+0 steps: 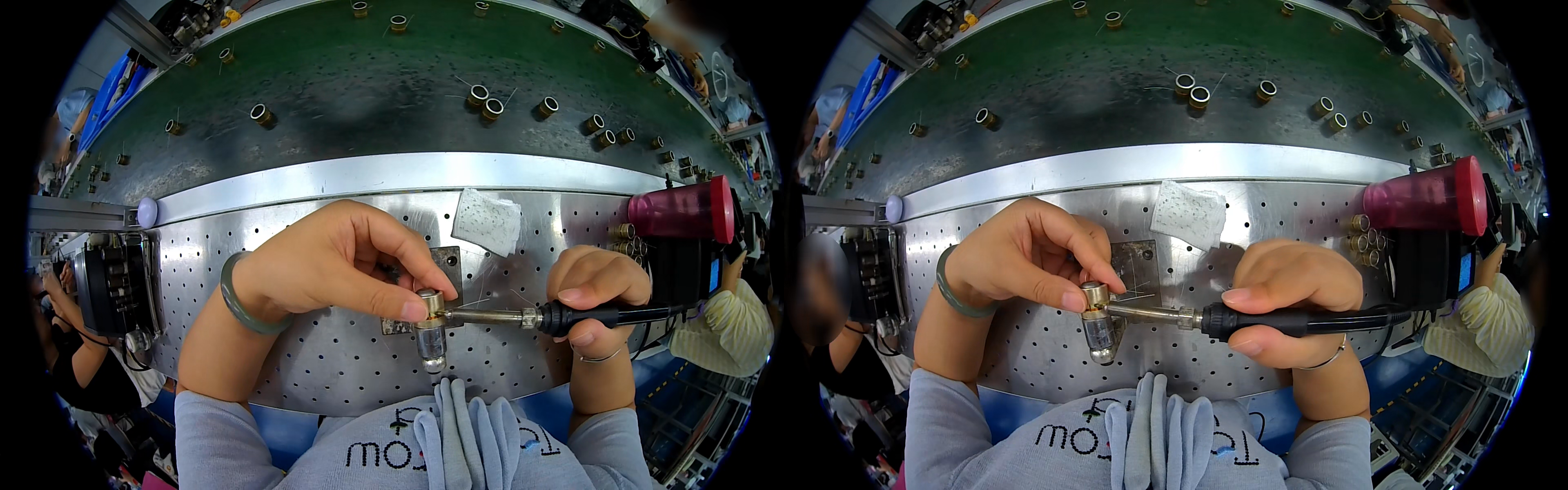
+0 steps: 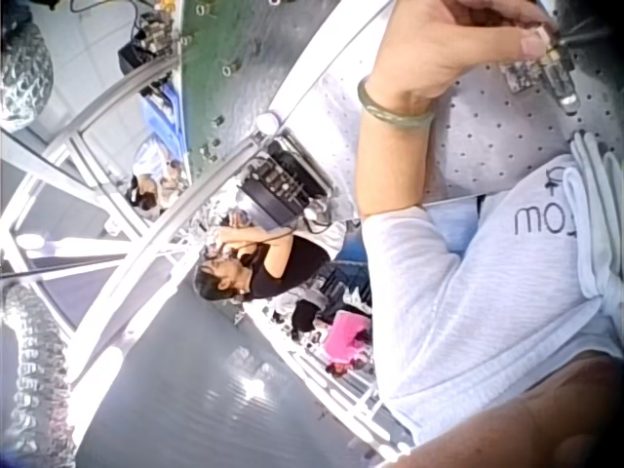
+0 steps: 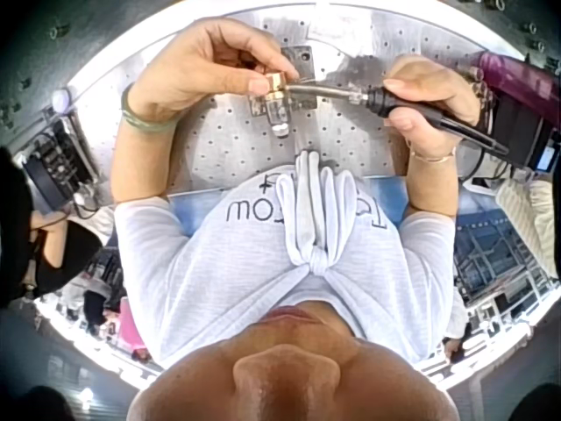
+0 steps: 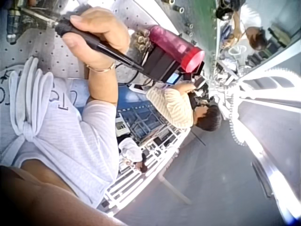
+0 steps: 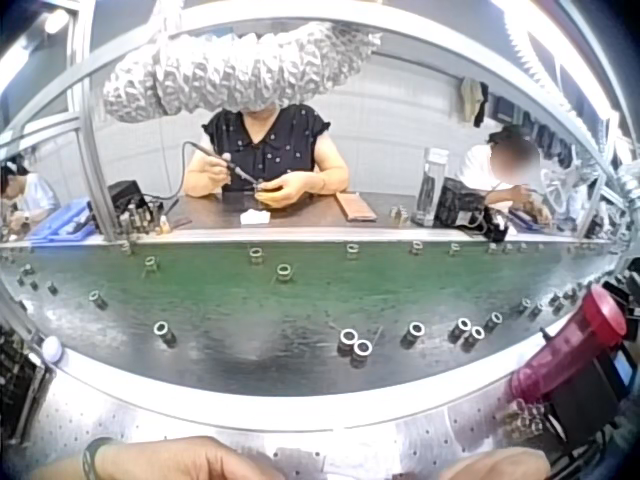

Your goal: The person uses a soldering iron to apply solder to small cylindrical metal components held in a fixture on a perforated metal workbench. They repeatedly pick up components, solder them, and place them on the table.

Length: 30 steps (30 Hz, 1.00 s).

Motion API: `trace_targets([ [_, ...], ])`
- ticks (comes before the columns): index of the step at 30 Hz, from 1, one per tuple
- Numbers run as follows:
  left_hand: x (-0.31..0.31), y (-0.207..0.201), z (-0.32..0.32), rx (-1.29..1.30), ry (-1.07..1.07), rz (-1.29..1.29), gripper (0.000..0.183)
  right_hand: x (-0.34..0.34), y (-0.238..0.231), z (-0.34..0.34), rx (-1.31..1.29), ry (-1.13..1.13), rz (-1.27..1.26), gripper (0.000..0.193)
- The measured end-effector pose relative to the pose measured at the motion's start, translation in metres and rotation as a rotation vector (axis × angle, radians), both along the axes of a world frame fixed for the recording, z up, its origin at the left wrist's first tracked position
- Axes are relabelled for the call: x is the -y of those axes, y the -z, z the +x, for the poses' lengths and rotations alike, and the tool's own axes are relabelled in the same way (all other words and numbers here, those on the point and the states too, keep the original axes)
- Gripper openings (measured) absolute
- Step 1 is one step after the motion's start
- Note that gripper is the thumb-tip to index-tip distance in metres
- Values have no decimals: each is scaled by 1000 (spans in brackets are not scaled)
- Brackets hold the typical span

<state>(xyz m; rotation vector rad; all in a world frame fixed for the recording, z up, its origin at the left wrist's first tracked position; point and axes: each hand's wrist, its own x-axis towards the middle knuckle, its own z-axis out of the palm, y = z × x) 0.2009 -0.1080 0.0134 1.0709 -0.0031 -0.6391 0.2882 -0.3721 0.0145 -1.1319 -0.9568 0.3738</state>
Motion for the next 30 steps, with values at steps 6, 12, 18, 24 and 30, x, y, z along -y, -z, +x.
trace_targets([
  [6, 0, -1, 0, 6, -6, 6, 30, -1, 0, 1, 41, -6, -3, 29],
  [12, 0, -2, 0, -14, 2, 6, 29, -1, -2, 2, 121, -10, -16, 28],
  [18, 3, -7, -1, 0, -11, 42, 27, -2, -3, 0, 133, 22, -21, 27],
  [24, 3, -5, -2, -11, -14, 13, 27, 0, -1, 1, 40, 7, -6, 27],
  [30, 3, -3, -1, -3, -14, -7, 27, -2, -2, 1, 65, 2, -36, 27],
])
